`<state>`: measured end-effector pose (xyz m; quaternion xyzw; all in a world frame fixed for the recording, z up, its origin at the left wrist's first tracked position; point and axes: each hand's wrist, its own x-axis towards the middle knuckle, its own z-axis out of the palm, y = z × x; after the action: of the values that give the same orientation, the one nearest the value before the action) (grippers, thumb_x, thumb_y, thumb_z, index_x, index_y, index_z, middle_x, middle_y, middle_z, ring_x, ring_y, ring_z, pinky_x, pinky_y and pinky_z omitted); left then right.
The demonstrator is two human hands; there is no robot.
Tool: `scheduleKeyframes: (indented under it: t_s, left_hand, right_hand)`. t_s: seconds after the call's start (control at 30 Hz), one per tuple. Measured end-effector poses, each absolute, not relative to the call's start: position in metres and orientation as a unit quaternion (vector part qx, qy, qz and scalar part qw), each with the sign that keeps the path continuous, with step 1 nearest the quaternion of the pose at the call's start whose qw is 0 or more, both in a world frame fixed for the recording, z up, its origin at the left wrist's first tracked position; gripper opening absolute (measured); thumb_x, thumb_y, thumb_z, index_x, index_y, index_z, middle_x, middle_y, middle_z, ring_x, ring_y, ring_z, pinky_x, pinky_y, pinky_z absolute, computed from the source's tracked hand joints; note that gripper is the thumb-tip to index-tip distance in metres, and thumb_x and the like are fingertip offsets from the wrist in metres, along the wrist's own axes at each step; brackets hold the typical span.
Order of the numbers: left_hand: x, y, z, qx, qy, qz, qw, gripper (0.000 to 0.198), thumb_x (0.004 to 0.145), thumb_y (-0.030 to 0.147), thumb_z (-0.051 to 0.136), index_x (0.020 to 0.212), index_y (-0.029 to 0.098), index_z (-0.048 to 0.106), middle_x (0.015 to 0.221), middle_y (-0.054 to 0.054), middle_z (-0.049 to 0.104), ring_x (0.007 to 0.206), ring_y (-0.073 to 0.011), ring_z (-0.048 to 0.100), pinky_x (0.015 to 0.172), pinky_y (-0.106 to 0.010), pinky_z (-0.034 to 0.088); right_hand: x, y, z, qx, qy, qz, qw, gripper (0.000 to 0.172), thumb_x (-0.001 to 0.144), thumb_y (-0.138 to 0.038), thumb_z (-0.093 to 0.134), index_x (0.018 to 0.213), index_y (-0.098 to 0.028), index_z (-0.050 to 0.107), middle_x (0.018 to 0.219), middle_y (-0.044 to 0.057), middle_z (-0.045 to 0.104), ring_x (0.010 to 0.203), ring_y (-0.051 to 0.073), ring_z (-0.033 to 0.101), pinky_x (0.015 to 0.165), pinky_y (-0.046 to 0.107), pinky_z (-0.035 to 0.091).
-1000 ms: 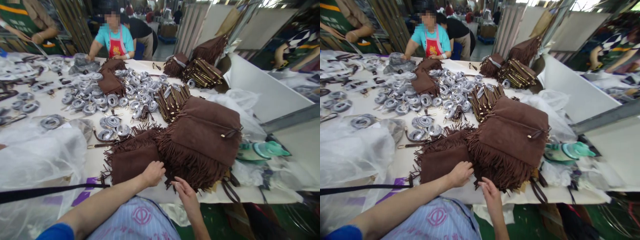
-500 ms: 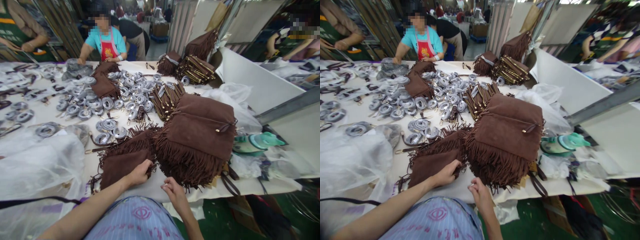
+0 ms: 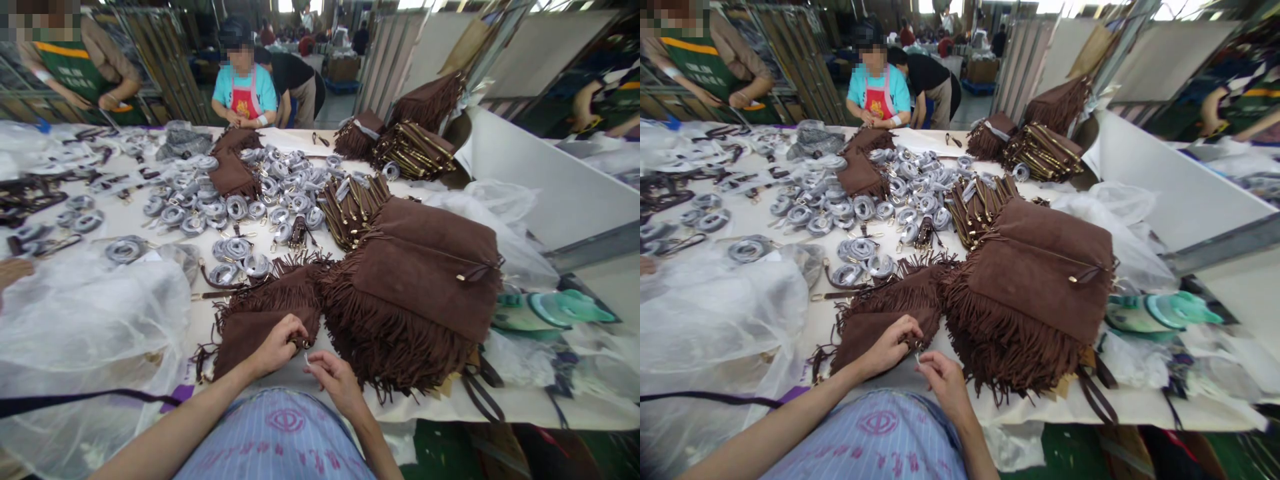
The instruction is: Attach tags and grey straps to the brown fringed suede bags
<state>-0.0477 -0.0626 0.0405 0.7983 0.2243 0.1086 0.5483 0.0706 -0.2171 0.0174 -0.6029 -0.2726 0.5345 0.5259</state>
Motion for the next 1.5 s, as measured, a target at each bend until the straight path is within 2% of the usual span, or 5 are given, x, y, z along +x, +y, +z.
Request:
scheduleKeyframes:
  t_s: [0.3,0.47,0.73,1.07,1.5]
  left_hand:
    - [-0.048,-0.065,0.025,0.734,0.270,0.101,0.615,0.049,0.056,0.001,0.039,0.100,0.015,0.053,0.091,-0.002,0.057,0.084,-0.0147,0.053,0.078,-0.027,0.044]
    - [-0.049,-0.064,0.030,0.781,0.206,0.099,0.581,0.048,0.059,0.002,0.038,0.098,0.016,0.061,0.098,-0.004,0.060,0.098,-0.0180,0.053,0.090,-0.032,0.041]
    - [-0.046,-0.067,0.028,0.725,0.267,0.090,0.629,0.039,0.061,0.005,0.040,0.094,0.015,0.059,0.089,-0.002,0.060,0.088,-0.0174,0.054,0.083,-0.029,0.043]
    - [-0.044,-0.069,0.027,0.697,0.273,0.093,0.656,0.042,0.058,0.003,0.039,0.094,0.015,0.056,0.084,0.000,0.058,0.081,-0.0143,0.053,0.075,-0.025,0.041]
    - [-0.044,-0.073,0.019,0.707,0.265,0.097,0.648,0.037,0.061,0.002,0.041,0.092,0.015,0.057,0.082,0.000,0.057,0.078,-0.0137,0.050,0.073,-0.024,0.040]
  right_hand:
    - [0.062,-0.196,0.027,-0.547,-0.121,0.559,0.611,0.034,0.069,-0.048,0.076,0.078,-0.019,0.061,0.060,-0.005,0.057,0.041,0.005,0.028,0.039,0.017,0.014]
    - [0.070,-0.195,0.030,-0.549,-0.117,0.545,0.623,0.034,0.070,-0.048,0.075,0.081,-0.018,0.061,0.072,-0.002,0.061,0.044,0.004,0.024,0.041,0.018,0.014]
    - [0.077,-0.196,0.029,-0.666,-0.230,0.427,0.567,0.026,0.071,-0.045,0.071,0.072,-0.020,0.067,0.064,0.000,0.060,0.061,0.016,0.050,0.056,0.025,0.039]
    - [0.080,-0.198,0.039,-0.788,-0.390,0.234,0.415,0.016,0.083,-0.027,0.058,0.085,-0.028,0.074,0.082,0.005,0.069,0.075,0.022,0.061,0.069,0.029,0.039]
    - [0.077,-0.192,0.029,-0.776,-0.351,0.294,0.433,0.023,0.081,-0.033,0.060,0.099,-0.025,0.072,0.081,0.002,0.072,0.075,0.021,0.066,0.072,0.028,0.045]
